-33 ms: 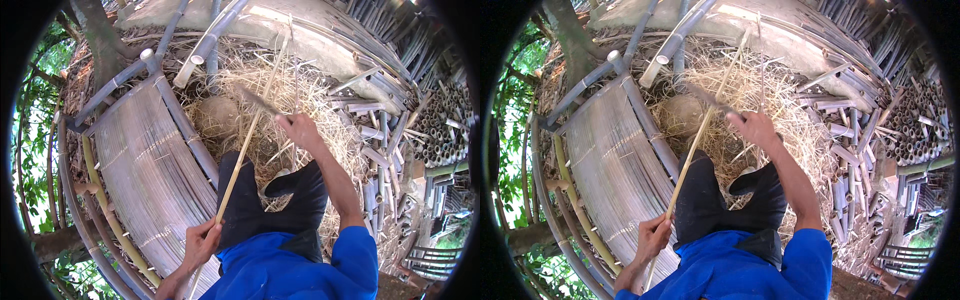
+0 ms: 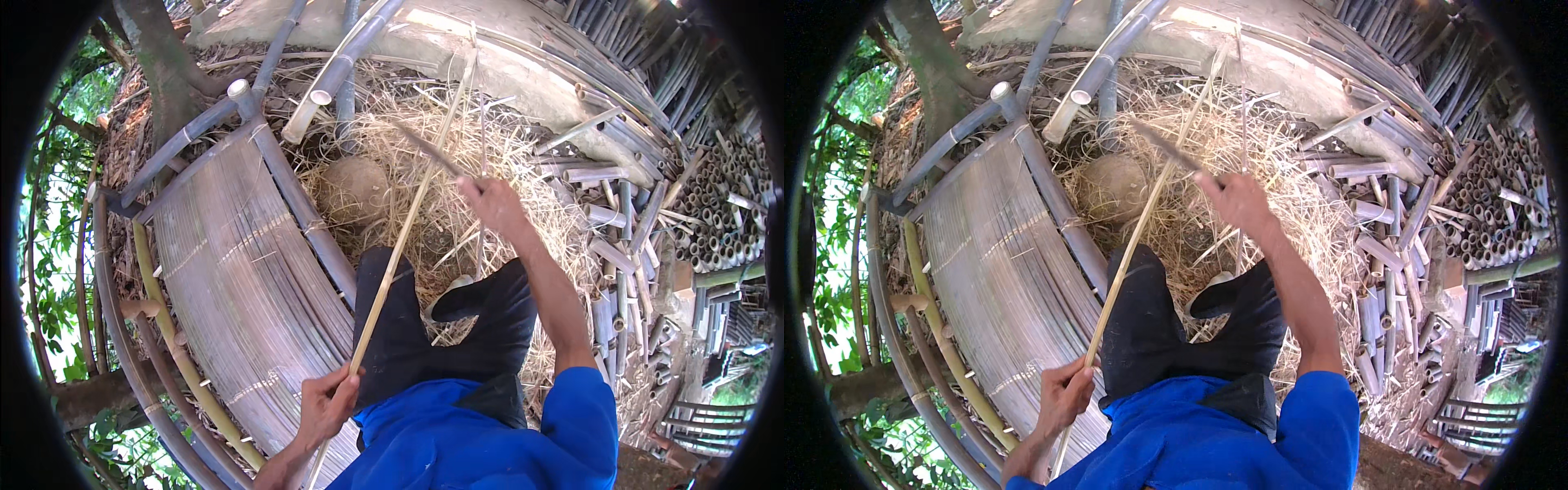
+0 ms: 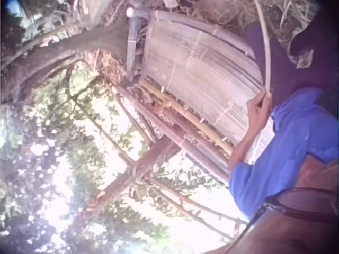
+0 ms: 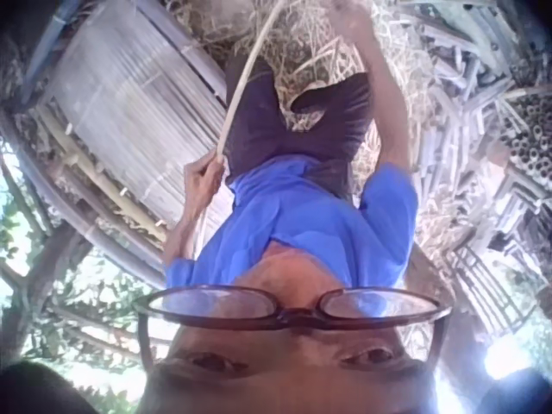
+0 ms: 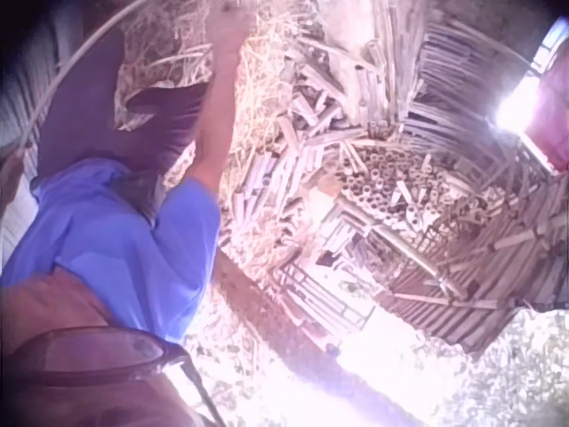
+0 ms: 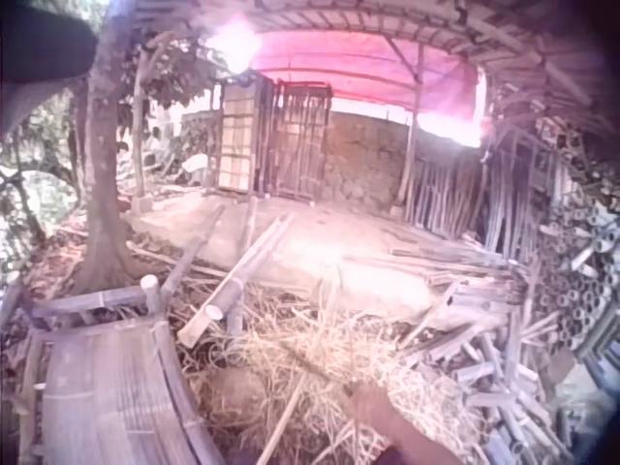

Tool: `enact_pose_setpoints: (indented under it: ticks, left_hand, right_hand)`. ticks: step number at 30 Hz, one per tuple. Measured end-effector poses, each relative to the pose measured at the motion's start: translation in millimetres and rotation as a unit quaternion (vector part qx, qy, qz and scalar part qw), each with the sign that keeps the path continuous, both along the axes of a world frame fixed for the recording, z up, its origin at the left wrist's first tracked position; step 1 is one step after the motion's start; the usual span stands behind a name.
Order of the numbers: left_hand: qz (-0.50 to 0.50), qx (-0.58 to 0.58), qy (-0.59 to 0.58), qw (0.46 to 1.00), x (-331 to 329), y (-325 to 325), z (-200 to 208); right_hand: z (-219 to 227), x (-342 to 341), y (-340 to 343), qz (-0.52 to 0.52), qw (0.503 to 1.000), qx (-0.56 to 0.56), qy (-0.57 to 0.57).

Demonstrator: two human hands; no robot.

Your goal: The person shaves a thin strip of bamboo by repeatedly sliding a machete along its length while holding the bamboo by hand. The person sits at a bamboo workbench in an outdoor setting surrounded by straw and bamboo poles.

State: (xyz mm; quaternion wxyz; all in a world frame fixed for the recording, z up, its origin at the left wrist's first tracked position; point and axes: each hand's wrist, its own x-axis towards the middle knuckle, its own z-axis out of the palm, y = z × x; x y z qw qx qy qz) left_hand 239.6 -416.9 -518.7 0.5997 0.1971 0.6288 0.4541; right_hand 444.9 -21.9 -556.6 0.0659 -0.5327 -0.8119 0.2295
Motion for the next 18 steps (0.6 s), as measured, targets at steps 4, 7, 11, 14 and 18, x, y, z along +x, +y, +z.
enact_pose_setpoints:
  ticks: [4,7,11,14,18]
  left_hand:
    - [0.006,-0.021,-0.005,1.0,-5.4,-53.5,6.1]
    - [-0.016,-0.012,0.002,1.0,-12.7,-69.3,2.5]
    - [-0.1,-0.064,0.091,0.989,-42.3,-89.2,12.7]
    - [-0.166,-0.152,0.154,0.962,-81.4,-89.6,-8.0]
    - [-0.147,-0.146,0.211,0.955,-122.3,-89.4,-12.8]
  right_hand:
    - [4.5,11.2,57.3,-0.051,0.997,0.026,-0.059]
    - [-16.6,72.3,120.3,-0.125,0.987,0.08,-0.06]
    - [-24.6,50.1,107.2,-0.168,0.983,0.063,0.036]
    - [-37.4,40.2,82.4,-0.235,0.868,-0.245,0.361]
    - [-26.0,-7.8,39.1,-0.182,0.803,-0.264,0.502]
